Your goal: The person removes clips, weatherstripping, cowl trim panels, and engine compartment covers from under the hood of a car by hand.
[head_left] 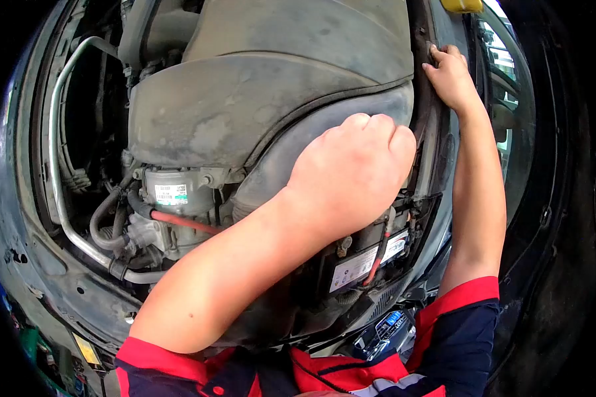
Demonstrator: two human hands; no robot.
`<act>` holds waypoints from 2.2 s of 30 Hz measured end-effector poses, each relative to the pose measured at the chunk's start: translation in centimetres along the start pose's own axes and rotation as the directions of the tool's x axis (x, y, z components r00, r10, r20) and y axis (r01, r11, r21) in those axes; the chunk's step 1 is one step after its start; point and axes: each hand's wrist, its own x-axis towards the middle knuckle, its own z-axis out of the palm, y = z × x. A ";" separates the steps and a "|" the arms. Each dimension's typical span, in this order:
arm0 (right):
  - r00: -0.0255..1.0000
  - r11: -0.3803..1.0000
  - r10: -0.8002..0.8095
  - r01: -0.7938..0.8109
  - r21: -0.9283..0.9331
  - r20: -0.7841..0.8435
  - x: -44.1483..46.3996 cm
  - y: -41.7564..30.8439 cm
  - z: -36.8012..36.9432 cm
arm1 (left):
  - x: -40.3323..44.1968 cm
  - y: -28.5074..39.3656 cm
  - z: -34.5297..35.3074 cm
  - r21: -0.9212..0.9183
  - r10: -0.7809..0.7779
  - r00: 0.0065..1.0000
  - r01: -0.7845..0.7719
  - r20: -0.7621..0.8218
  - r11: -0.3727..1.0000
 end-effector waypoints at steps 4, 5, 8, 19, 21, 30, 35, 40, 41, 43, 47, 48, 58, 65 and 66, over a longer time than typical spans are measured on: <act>0.999 0.999 -0.006 0.009 0.052 -0.044 -0.6 0.4 0.7 | 0.0 0.0 0.1 0.025 0.006 1.000 -0.007 0.016 1.000; 0.998 0.997 0.012 -0.007 0.078 -0.062 -0.7 0.7 1.2 | -0.1 0.1 0.1 0.039 0.007 1.000 -0.008 0.018 0.999; 0.999 0.965 0.044 -0.038 0.258 -0.020 -0.9 2.0 1.6 | 0.1 0.2 0.0 0.080 0.023 0.999 -0.026 0.032 0.996; 0.986 0.854 0.166 -0.139 0.501 -0.009 -9.6 1.1 -8.0 | 0.8 1.1 -0.2 0.226 0.108 0.993 -0.118 0.057 0.967; 0.990 0.871 0.057 -0.113 0.478 0.130 -14.9 -0.8 -10.0 | 0.7 1.2 -0.1 0.243 0.083 0.995 -0.094 0.056 0.966; 0.981 0.956 -0.015 -0.042 0.290 0.192 -22.5 -5.9 -4.6 | 0.7 2.3 -0.1 0.280 0.051 0.996 -0.070 0.076 0.957; 0.996 0.903 -0.015 -0.023 0.429 0.084 -23.1 -5.4 -3.2 | 2.0 7.2 3.7 0.190 0.069 0.927 -0.147 0.369 0.971; 1.000 0.859 0.006 -0.010 0.511 0.008 -23.4 -5.0 -2.8 | 4.4 6.9 10.1 0.225 -0.148 0.913 0.064 0.380 0.972; 1.000 0.851 0.008 -0.002 0.525 -0.009 -23.6 -4.8 -2.6 | 4.2 6.6 10.6 0.242 -0.149 0.907 0.054 0.394 0.969; 0.999 0.835 0.011 0.019 0.550 -0.052 -23.8 -4.5 -2.2 | 3.9 5.6 11.5 0.279 -0.147 0.897 0.027 0.417 0.960; 0.996 0.793 -0.091 0.082 0.604 -0.016 -23.3 -2.3 -2.7 | 2.5 4.6 11.7 0.291 0.019 0.909 -0.153 0.416 0.945; 0.985 0.628 -0.158 0.048 0.777 0.067 -22.5 -0.4 -2.8 | 2.4 4.4 11.5 0.308 -0.012 0.884 -0.151 0.467 0.939; 0.989 0.880 -0.122 0.072 0.470 0.078 -15.1 0.6 -2.3 | 2.3 4.3 11.5 0.369 0.003 0.860 -0.222 0.510 0.903; 0.972 0.928 -0.148 0.072 0.366 0.183 -13.9 -1.4 -3.7 | 2.5 4.8 11.4 0.372 -0.071 0.844 -0.157 0.531 0.915; 0.979 0.910 -0.104 0.022 0.414 0.177 -13.8 -1.3 -2.8 | 2.7 5.2 11.2 0.369 -0.080 0.845 -0.144 0.528 0.918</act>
